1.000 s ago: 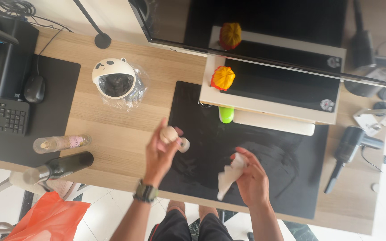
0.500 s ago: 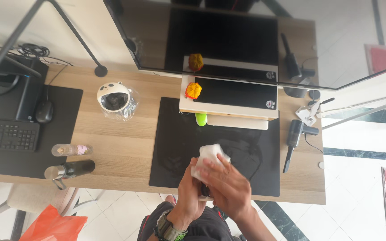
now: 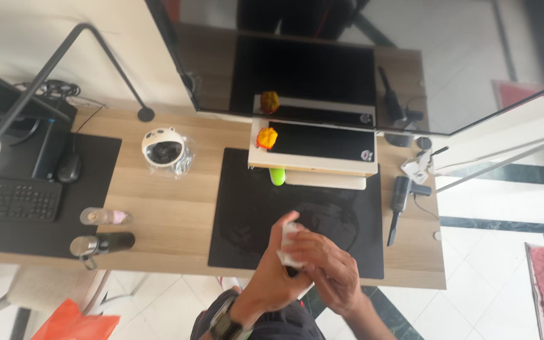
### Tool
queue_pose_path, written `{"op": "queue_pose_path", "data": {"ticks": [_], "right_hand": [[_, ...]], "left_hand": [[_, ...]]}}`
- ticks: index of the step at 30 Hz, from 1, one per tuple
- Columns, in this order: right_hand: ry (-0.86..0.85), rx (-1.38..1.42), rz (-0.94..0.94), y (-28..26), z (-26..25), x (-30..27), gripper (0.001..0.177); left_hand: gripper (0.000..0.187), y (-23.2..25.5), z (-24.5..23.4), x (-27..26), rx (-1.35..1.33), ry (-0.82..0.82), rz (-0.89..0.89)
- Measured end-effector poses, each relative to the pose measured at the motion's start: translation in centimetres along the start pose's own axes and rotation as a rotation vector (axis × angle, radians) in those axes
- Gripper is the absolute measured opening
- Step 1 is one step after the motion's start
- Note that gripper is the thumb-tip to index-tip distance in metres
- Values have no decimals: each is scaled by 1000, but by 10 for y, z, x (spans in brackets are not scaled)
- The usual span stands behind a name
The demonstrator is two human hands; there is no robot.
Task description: The person wipes figurines, a portable vacuum cleaner, and electronic devices with a cloth while organizing items on a desk.
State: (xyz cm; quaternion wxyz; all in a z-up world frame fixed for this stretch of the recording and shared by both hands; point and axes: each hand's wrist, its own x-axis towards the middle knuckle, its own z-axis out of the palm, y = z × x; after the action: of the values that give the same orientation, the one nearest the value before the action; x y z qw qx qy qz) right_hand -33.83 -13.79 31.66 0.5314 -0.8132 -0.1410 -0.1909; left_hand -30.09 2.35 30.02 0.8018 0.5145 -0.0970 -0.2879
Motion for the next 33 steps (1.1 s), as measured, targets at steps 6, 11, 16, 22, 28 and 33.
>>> {"op": "queue_pose_path", "data": {"ticks": [6,11,16,22,28,33], "right_hand": [[-152,78,57,-31,3,15,25],[-124,-53,-357,-21,-1,6,25],[280,0,801,10,4,-28,21],[379,-301,134,-9,10,-17,18],[59,-333,-339,-31,-5,20,31],[-65,-316,-188,-28,-16,16,34]], "left_hand": [[125,19,0,-3,392,24,-107],[109,10,-3,-2,207,-67,107],[100,22,-6,-4,-213,-79,-304],[60,33,-2,3,-537,-32,-302],[47,13,0,11,-543,28,-322],[44,0,2,13,-447,31,-330]]}}
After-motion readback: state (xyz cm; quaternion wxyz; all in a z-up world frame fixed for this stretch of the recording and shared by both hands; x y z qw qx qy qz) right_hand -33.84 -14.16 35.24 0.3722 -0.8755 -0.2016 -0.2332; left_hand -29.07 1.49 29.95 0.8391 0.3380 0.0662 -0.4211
